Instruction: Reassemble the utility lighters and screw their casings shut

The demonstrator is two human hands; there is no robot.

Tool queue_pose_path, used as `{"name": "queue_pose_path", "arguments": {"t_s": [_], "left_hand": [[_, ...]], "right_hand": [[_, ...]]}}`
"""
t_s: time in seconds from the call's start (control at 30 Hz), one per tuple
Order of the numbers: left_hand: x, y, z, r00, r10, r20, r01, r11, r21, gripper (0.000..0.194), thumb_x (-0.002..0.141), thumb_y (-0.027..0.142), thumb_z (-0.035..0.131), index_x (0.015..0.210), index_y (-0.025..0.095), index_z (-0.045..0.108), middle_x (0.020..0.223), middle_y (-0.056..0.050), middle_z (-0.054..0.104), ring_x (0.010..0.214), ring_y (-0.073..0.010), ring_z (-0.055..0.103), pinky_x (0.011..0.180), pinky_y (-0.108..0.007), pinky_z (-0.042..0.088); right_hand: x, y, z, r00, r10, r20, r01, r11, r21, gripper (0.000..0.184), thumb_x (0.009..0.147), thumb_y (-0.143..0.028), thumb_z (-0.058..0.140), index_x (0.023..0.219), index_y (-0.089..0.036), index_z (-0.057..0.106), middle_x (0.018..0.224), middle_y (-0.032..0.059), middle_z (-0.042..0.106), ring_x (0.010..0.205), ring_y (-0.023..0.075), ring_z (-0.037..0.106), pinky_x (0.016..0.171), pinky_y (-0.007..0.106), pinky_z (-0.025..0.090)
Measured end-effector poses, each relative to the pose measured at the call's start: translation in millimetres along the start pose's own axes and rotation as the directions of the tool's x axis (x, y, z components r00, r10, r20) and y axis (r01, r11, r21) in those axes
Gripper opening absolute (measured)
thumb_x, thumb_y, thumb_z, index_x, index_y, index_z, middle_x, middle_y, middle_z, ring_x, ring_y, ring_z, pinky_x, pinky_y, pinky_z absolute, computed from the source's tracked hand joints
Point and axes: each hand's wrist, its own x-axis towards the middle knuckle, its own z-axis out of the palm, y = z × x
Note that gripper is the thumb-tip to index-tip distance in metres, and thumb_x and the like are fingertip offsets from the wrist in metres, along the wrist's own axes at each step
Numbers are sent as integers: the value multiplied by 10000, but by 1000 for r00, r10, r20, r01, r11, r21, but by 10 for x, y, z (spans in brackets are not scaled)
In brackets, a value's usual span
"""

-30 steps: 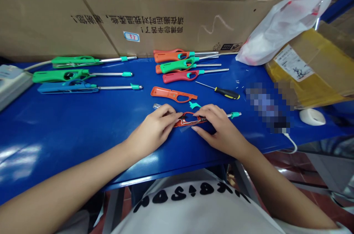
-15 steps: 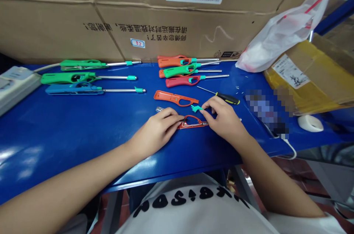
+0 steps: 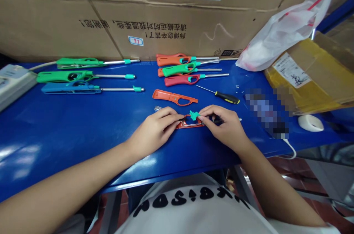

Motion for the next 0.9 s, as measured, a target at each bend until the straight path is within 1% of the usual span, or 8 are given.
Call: {"name": "queue_pose_path", "arguments": {"t_s": [0.1, 0.2, 0.3, 0.47, 0.57, 0.67, 0.77, 0.9], "left_hand": [[3, 4, -3, 1000, 4, 0, -4, 1000, 0, 236, 1004, 126, 565, 1191, 182, 697, 1030, -58, 692, 933, -156, 683, 831, -273, 583], [5, 1, -1, 1000, 17, -5, -17, 1000, -2, 235, 999, 111, 571, 1190, 160, 698, 1025, -61, 690, 929, -148, 679, 832, -260, 576], [5, -5, 2, 1000, 19, -7, -19, 1000, -9, 231, 997, 108, 574, 1185, 154, 700, 1022, -62, 689, 927, -148, 680, 824, -259, 575], [2, -7, 1, 1000, -3, 9, 3, 1000, -15, 222, 996, 118, 580, 1166, 170, 712, 1012, -56, 687, 910, -152, 681, 804, -268, 569], [4, 1, 0, 1000, -5, 15, 5, 1000, -29, 220, 999, 118, 577, 1165, 169, 712, 1006, -55, 684, 902, -148, 678, 803, -266, 562], [7, 7, 4, 1000, 6, 9, -5, 999, -49, 226, 1000, 113, 575, 1175, 161, 710, 997, -56, 679, 901, -142, 673, 798, -258, 557], [4, 6, 12, 999, 39, -6, -39, 997, -63, 229, 993, 103, 584, 1179, 143, 711, 991, -60, 678, 882, -133, 670, 789, -247, 554], [-3, 4, 15, 998, 56, -17, -57, 996, -64, 232, 988, 103, 595, 1181, 140, 716, 978, -62, 683, 857, -130, 668, 774, -244, 557]], "right_hand": [[-1, 6, 14, 989, 131, -70, -126, 989, 73, 114, 874, -323, 738, 814, -232, 704, 825, 26, 758, 679, 163, 639, 629, 324, 509], [10, -1, 3, 974, 206, -94, -182, 959, 215, 190, 850, -325, 757, 999, -235, 680, 775, 4, 720, 679, 160, 637, 631, 314, 499], [21, -26, -27, 978, 192, -78, -159, 935, 316, 375, 873, -292, 725, 1226, -260, 603, 817, -8, 677, 727, 156, 632, 664, 310, 509], [16, -63, -94, 986, 167, 13, -157, 898, 410, 327, 934, -316, 657, 1261, -315, 652, 879, 7, 579, 763, 157, 579, 688, 324, 529], [20, -61, -132, 974, 207, 94, -223, 795, 565, 300, 929, -338, 662, 1228, -347, 655, 915, -1, 553, 726, 138, 555, 674, 320, 535], [39, -60, -169, 946, 293, 137, -304, 663, 684, 330, 861, -348, 735, 1176, -354, 639, 925, -11, 535, 710, 127, 533, 647, 298, 532], [65, -68, -208, 923, 360, 137, -333, 567, 754, 362, 792, -313, 798, 1118, -356, 644, 899, -22, 537, 690, 111, 511, 604, 247, 511], [95, -75, -237, 901, 392, 185, -365, 457, 811, 359, 746, -282, 840, 1064, -341, 683, 914, -27, 585, 667, 84, 501, 569, 199, 487]]}}
